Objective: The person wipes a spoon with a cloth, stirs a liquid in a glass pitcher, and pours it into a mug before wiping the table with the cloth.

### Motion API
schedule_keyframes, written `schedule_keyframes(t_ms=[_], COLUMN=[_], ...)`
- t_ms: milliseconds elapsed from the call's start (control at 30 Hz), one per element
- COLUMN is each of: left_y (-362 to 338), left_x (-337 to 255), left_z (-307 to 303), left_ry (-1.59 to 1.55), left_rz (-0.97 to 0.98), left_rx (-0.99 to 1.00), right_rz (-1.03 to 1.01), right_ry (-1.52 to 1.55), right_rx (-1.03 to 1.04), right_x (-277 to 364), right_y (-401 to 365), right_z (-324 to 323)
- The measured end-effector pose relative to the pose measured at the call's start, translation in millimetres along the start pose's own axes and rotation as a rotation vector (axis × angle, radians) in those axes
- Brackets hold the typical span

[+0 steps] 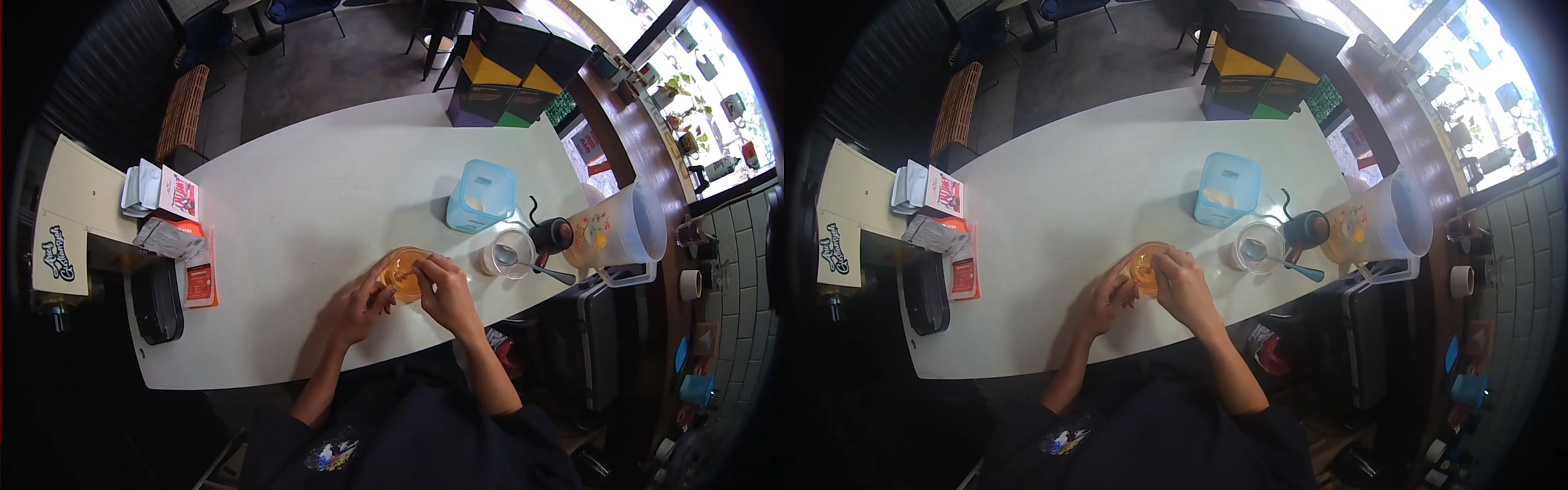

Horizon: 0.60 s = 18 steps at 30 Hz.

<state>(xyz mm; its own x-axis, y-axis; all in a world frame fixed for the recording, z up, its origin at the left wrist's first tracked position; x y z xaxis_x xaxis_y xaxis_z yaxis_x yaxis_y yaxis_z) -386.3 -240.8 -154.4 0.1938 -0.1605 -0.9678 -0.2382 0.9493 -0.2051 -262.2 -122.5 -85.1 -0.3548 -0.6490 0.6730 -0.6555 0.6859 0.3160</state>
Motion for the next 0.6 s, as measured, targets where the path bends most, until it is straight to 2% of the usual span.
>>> schedule_keyframes(t_ms=[133, 267, 367, 600], left_y=[0, -1, -1, -1], left_x=[1, 2, 4, 10], left_z=[1, 1, 2, 2], left_ry=[-0.039, -0.039, -0.048, -0.047], left_rz=[0.008, 0.018, 0.046, 0.04], left_rx=[0.002, 0.004, 0.001, -0.007], right_rz=[-0.017, -0.004, -0.009, -0.007], right_ry=[-0.12, -0.168, -0.151, 0.004], right_rx=[0.076, 0.008, -0.062, 0.021], right_x=[2, -6, -4, 5], right_y=[-3, 1, 5, -5], right_z=[-18, -21, -16, -8])
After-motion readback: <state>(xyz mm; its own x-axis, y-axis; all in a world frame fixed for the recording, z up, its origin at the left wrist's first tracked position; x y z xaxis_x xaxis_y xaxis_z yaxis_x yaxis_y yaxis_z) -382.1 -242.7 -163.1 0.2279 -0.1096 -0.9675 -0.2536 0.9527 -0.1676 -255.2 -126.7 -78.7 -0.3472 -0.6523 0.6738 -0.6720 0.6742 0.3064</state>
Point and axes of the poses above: each hand's wrist, its own y-axis towards the middle knuckle, its own z-axis out of the palm, x = y × z, the point moved 4 cm from there along y, towards the middle knuckle, and after that the axes turned 10 degrees about -y, right-handed, at the moved point
